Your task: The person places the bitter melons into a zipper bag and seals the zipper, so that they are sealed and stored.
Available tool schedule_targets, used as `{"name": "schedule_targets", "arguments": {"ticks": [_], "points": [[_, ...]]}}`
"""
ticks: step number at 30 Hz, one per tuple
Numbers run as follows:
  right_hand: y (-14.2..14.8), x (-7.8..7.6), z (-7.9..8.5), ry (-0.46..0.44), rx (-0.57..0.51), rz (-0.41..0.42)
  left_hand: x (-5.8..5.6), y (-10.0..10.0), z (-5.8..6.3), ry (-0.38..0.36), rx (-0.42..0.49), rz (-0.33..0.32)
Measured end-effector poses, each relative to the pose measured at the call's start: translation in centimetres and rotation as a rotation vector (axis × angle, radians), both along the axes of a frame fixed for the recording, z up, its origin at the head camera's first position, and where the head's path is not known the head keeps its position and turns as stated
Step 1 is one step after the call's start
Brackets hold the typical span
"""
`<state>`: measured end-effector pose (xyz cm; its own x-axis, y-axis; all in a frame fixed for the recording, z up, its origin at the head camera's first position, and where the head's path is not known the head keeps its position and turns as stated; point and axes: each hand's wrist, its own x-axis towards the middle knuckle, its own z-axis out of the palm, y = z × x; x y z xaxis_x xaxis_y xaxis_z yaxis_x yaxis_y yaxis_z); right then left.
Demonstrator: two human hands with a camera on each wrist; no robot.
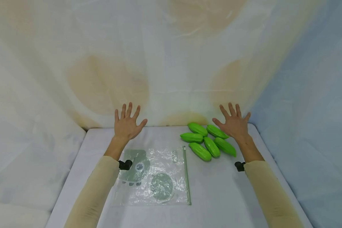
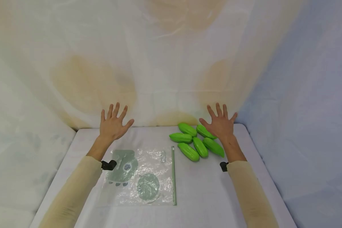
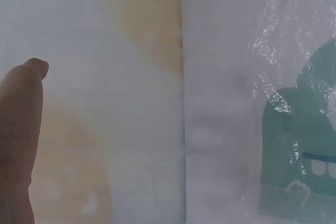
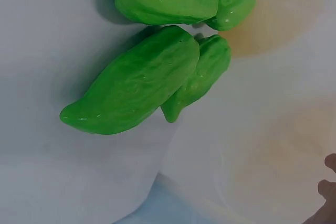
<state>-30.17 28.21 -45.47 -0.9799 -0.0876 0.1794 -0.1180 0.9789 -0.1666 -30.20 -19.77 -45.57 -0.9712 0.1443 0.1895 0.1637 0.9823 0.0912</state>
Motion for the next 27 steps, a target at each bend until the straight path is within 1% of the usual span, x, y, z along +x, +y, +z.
{"name": "schedule_targets", "arguments": {"ticks": [3,6,10,14,20,22,25,27], "points": [[0.1,0.1,-0.1,0.012,0.002,0.002,0.2,0.2,-0.2,0.004,0.001,-0.006],[0.2,0.3,-0.4,0.026,0.003,0.012,0.7,0.3,-0.4,0.026,0.011,-0.012],[0.4,0.6,-0.6,0.047,-0.002,0.027,1.6,0.6,-0.7,0.055,0.031,-0.021],[0.5,1.3,-1.2,0.083,0.005,0.054,2.9,1.2,-1.2,0.052,0.046,-0.037],[0.3,3.2,-2.2,0.172,-0.004,0.118,5.2,2.0,-2.8,0.04,0.068,-0.077],[0.1,3.8,-2.6,0.202,-0.011,0.132,5.9,2.2,-3.3,0.038,0.088,-0.089],[-0.2,4.7,-3.2,0.206,-0.027,0.13,6.8,2.6,-4.3,0.038,0.116,-0.099],[-0.5,5.4,-3.5,0.189,-0.057,0.122,7.5,3.0,-5.0,0.029,0.137,-0.105]]}}
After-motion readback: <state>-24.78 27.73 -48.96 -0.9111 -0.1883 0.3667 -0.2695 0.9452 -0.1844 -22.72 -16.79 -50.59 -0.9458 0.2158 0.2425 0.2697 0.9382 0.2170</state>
